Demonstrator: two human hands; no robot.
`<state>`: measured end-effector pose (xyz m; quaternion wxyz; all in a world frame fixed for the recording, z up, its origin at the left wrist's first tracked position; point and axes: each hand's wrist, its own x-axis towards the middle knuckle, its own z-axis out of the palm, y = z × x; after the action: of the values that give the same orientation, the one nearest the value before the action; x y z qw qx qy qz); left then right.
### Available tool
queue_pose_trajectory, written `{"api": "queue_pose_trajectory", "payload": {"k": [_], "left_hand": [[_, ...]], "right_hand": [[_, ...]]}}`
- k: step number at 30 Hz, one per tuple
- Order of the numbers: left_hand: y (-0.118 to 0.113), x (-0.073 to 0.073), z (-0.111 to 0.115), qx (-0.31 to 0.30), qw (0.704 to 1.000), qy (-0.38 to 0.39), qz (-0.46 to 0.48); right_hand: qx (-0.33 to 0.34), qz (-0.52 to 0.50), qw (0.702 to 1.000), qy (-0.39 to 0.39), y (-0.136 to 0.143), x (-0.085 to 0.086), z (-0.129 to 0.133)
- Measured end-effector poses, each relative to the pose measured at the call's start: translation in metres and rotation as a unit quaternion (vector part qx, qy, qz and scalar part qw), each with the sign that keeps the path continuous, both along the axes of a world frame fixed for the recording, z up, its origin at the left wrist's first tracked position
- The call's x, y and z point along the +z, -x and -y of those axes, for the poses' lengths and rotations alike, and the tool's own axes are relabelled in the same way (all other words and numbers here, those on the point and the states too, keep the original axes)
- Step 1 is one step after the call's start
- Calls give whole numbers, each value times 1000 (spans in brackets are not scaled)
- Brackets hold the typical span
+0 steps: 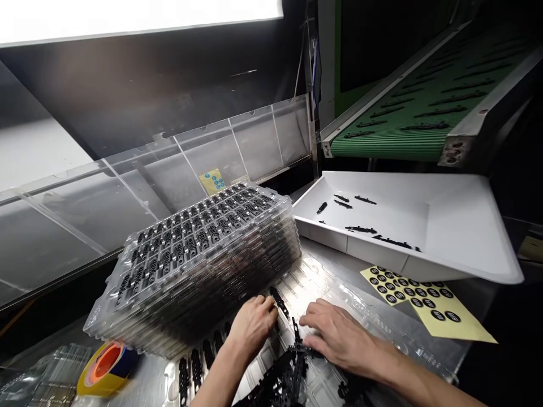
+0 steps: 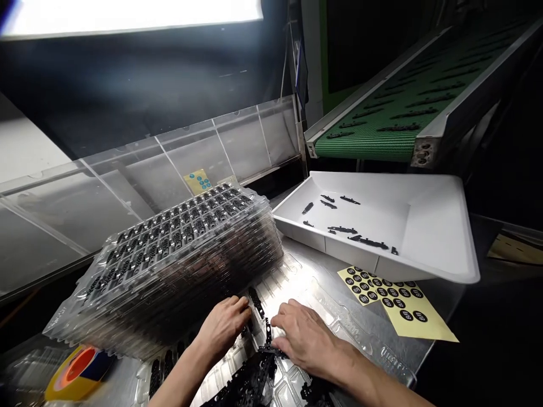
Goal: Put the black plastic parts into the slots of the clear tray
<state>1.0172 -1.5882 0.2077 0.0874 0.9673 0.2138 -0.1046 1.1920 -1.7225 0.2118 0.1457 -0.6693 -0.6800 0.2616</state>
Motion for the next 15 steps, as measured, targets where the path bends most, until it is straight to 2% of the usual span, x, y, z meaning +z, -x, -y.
{"api": "queue_pose_trajectory", "payload": {"k": [2,4,8,15], "left_hand": [[-4,-7,-7,-31,999,7,6],[-5,-12,-11,-24,999,10,19],[0,-16,-11,47,997,14,55],[-1,-19,-1,135,986,11,100]], "right_hand": [[10,18,1000,10,5,-3,6],[13,21,999,27,8,-4,11],[-3,1,999,45,8,-2,12],[-74,-102,992,10,1,5,13]]}}
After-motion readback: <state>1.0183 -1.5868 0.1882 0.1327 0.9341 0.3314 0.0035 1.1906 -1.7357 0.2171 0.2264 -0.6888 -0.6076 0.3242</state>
